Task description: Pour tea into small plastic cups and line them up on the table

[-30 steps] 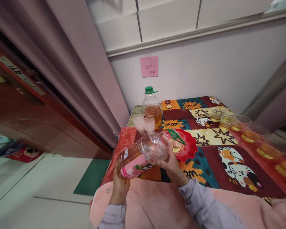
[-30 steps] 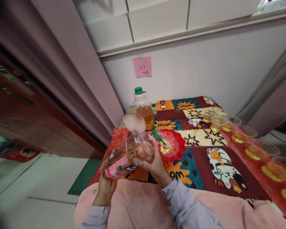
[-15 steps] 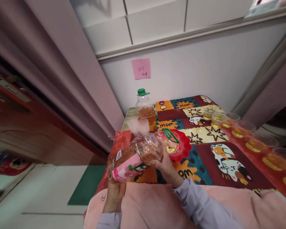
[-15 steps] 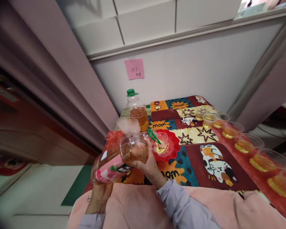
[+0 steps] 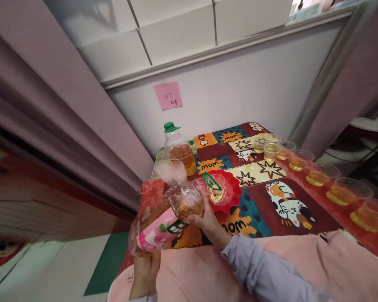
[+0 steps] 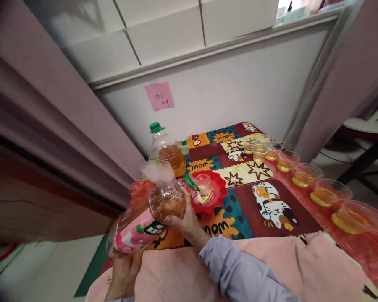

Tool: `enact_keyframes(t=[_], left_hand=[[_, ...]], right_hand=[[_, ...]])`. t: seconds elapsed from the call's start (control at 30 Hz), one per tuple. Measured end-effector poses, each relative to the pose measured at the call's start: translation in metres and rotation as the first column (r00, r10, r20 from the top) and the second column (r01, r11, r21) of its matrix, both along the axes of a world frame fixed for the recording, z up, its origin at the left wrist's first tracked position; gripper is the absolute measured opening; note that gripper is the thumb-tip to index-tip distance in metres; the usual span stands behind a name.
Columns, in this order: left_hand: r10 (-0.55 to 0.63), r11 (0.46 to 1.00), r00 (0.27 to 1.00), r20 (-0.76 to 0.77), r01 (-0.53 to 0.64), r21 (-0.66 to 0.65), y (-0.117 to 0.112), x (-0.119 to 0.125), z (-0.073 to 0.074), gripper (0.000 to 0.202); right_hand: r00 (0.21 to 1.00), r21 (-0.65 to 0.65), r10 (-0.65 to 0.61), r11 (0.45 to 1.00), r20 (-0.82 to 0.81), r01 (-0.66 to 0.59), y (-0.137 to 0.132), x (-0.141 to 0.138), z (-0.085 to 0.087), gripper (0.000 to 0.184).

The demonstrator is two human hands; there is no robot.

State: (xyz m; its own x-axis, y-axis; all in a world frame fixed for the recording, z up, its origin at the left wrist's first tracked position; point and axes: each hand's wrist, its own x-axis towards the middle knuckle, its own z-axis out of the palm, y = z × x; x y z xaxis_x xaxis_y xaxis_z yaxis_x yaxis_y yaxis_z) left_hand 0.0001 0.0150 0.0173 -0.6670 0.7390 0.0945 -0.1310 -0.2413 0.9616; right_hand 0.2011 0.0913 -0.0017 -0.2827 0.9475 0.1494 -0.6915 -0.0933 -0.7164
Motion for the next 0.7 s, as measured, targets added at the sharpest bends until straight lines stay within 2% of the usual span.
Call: enact_keyframes(t=[0.13, 0.27, 0.5, 0.7], left_hand=[[-0.059, 0.998, 0.992, 0.113, 0.062, -0.022, 0.000, -0.008, -0.011, 0.085], [-0.073, 0.997, 0.986, 0.152, 0.078, -0.023, -0.001, -0.015, -0.020, 0.095], [-0.049, 0.998, 0.984, 0.170, 0.056, -0.040, 0.000, -0.018, -0.026, 0.075], [-0.018, 0.999, 0.987, 0.162, 0.023, -0.033, 0.000, -0.014, -0.023, 0.079]], right_hand=[[1.000, -0.025, 0.023, 0.999, 0.012, -0.022, 0.000, 0.000, -0.003, 0.135], [1.000, -0.067, -0.017, 0.998, -0.001, 0.017, 0.001, 0.001, -0.003, 0.130], [0.998, -0.050, 0.014, 0.999, -0.061, -0.018, 0.001, 0.007, 0.009, 0.103], [0.996, -0.095, -0.001, 0.995, -0.087, -0.008, 0.003, 0.007, 0.006, 0.113]])
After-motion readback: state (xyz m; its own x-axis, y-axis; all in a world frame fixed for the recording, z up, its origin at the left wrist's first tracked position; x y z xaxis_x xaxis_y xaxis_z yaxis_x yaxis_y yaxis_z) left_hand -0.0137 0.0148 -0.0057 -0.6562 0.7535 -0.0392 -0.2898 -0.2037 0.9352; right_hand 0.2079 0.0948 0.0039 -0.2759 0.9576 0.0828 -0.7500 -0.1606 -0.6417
